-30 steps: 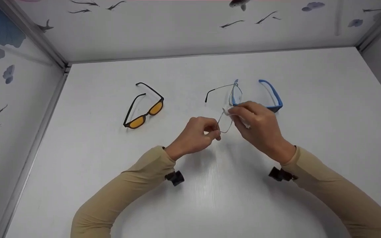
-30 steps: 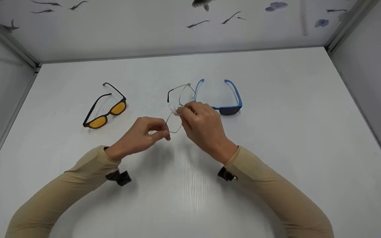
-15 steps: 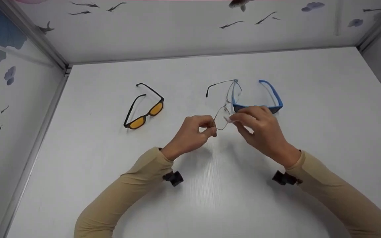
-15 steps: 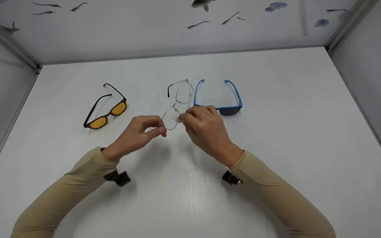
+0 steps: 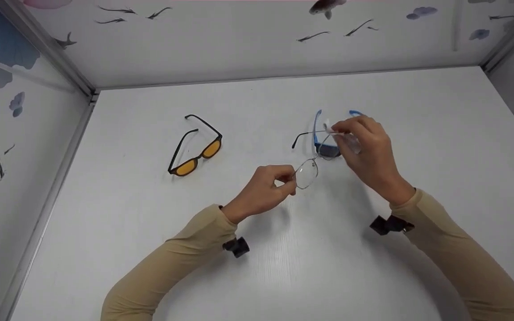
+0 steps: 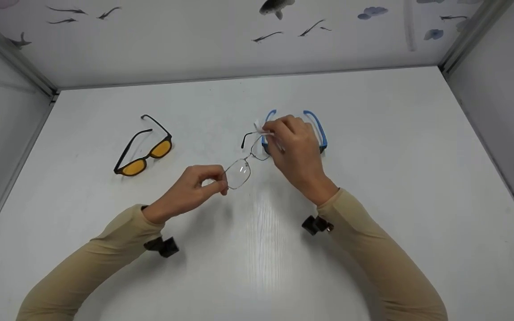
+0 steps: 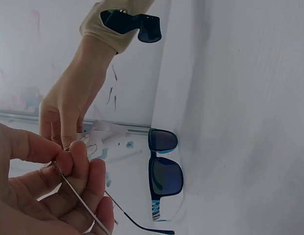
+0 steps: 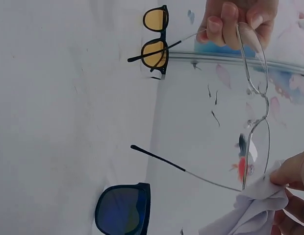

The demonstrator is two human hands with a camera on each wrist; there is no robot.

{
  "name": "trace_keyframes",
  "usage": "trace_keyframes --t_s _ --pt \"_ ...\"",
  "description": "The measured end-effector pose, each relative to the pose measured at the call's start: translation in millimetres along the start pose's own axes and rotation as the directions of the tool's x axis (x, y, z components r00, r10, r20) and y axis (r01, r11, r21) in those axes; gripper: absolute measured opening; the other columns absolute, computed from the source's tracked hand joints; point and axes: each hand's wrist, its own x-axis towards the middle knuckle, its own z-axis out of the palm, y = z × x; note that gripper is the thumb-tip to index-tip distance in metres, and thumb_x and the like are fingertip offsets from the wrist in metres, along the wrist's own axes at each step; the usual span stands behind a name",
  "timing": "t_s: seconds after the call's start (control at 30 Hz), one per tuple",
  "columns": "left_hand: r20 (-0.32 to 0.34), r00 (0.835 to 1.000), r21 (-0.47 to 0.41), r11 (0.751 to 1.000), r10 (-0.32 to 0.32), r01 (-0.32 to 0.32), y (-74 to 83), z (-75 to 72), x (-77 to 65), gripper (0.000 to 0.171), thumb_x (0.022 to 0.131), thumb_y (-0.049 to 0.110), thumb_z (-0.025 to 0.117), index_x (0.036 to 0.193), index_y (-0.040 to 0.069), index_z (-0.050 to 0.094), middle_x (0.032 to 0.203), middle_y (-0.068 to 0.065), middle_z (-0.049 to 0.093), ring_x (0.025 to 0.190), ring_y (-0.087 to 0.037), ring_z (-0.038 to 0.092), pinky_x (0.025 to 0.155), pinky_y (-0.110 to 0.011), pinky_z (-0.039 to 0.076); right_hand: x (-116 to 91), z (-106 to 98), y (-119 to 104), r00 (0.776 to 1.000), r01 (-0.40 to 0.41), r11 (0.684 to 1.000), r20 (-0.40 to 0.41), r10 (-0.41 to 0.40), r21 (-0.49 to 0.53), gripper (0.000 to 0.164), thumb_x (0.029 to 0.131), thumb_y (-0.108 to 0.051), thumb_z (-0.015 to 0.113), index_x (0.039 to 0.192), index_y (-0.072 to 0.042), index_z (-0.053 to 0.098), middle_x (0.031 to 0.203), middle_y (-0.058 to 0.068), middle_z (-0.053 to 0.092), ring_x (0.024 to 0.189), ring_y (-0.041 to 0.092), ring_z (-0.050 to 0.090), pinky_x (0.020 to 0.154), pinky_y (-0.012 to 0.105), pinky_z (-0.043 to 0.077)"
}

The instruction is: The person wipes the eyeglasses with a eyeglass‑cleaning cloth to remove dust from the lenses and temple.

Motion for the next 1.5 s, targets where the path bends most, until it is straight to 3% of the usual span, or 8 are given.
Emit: trace_keyframes --t_s 0.27,0.43,0.6,0.8,1.0,1.1,1.3,1.5 --pt "-0.043 0.997 -0.039 0.998 -0.059 0.058 -2.6 -2.1 -0.9 0.018 0.092 0.0 0.049 0.081 0.002 0.063 0.079 -0.011 0.067 0.081 -0.012 0.062 0.071 -0.029 0.051 -15.5 4.9 -11.6 0.977 0.15 0.988 0.148 -0.155 0.042 0.029 0.078 0.01 0.074 0.103 -0.003 0.067 0.098 0.011 0.062 0.087 0.024 0.059 0.071 0.033 0.049" --pt "-0.031 0.998 -0.046 0.997 -0.059 0.057 -1.4 -3.2 -1.6 0.017 0.092 0.0 0.05 0.08 0.001 0.062 0.078 -0.01 0.067 0.081 -0.013 0.062 0.069 -0.026 0.05 -19.9 -0.1 1.4 0.994 0.046 0.999 0.103 -0.044 -0.016 0.026 0.079 0.011 0.072 0.101 0.0 0.066 0.097 0.012 0.064 0.086 0.022 0.062 0.07 0.033 0.053" --pt "0.013 0.999 -0.028 0.999 -0.04 0.041 0.4 -0.1 -1.8 0.016 0.092 0.0 0.051 0.081 0.0 0.062 0.077 -0.008 0.067 0.083 -0.014 0.063 0.068 -0.028 0.049 -16.1 -3.4 12.4 0.996 -0.081 0.996 0.024 0.082 -0.023 0.018 0.083 0.008 0.069 0.1 0.001 0.066 0.094 0.014 0.063 0.084 0.022 0.061 0.063 0.026 0.045" --pt "0.001 0.999 -0.032 0.999 -0.034 0.034 -1.3 3.9 0.1 0.016 0.093 -0.001 0.051 0.081 0.0 0.063 0.077 -0.005 0.066 0.084 -0.014 0.064 0.072 -0.034 0.051 -14.0 1.1 1.3 0.998 0.01 1.0 0.065 -0.01 0.004 0.025 0.08 0.011 0.071 0.102 0.0 0.064 0.098 0.013 0.061 0.087 0.02 0.061 0.074 0.021 0.049" --pt "-0.032 0.998 -0.047 0.998 -0.044 0.043 -2.3 1.3 -0.6 0.017 0.093 0.0 0.05 0.082 0.001 0.063 0.078 -0.01 0.066 0.084 -0.014 0.063 0.072 -0.031 0.052 -22.3 4.0 -9.1 0.979 0.138 0.989 0.144 -0.144 0.051 0.031 0.075 0.012 0.074 0.101 -0.004 0.067 0.096 0.009 0.063 0.085 0.022 0.06 0.071 0.033 0.052" --pt "-0.038 0.998 -0.038 0.998 -0.05 0.048 -1.5 -1.2 -1.8 0.017 0.093 0.0 0.05 0.081 0.001 0.063 0.076 -0.009 0.066 0.083 -0.014 0.063 0.072 -0.03 0.051 -24.8 1.6 -4.5 0.985 0.102 0.995 0.14 -0.104 0.022 0.03 0.075 0.013 0.074 0.099 -0.003 0.067 0.094 0.01 0.064 0.083 0.021 0.062 0.069 0.034 0.053" --pt "-0.007 1.0 0.004 1.0 -0.019 0.019 2.5 -2.9 -3.9 0.017 0.093 -0.002 0.051 0.079 0.002 0.061 0.074 -0.005 0.066 0.081 -0.015 0.064 0.076 -0.031 0.049 -17.9 -3.7 9.2 0.996 -0.069 0.996 0.058 0.072 -0.057 0.022 0.079 0.011 0.071 0.097 0.0 0.066 0.093 0.013 0.064 0.08 0.021 0.062 0.06 0.03 0.048" --pt "-0.015 1.0 0.028 0.999 0.02 -0.02 3.5 -1.6 -3.1 0.019 0.092 -0.002 0.051 0.076 0.003 0.06 0.073 -0.003 0.065 0.079 -0.013 0.064 0.072 -0.029 0.049 -5.5 -0.5 -1.6 0.998 0.001 0.999 0.068 0.001 -0.039 0.019 0.082 0.008 0.071 0.099 0.001 0.065 0.095 0.014 0.063 0.082 0.023 0.062 0.066 0.032 0.051"
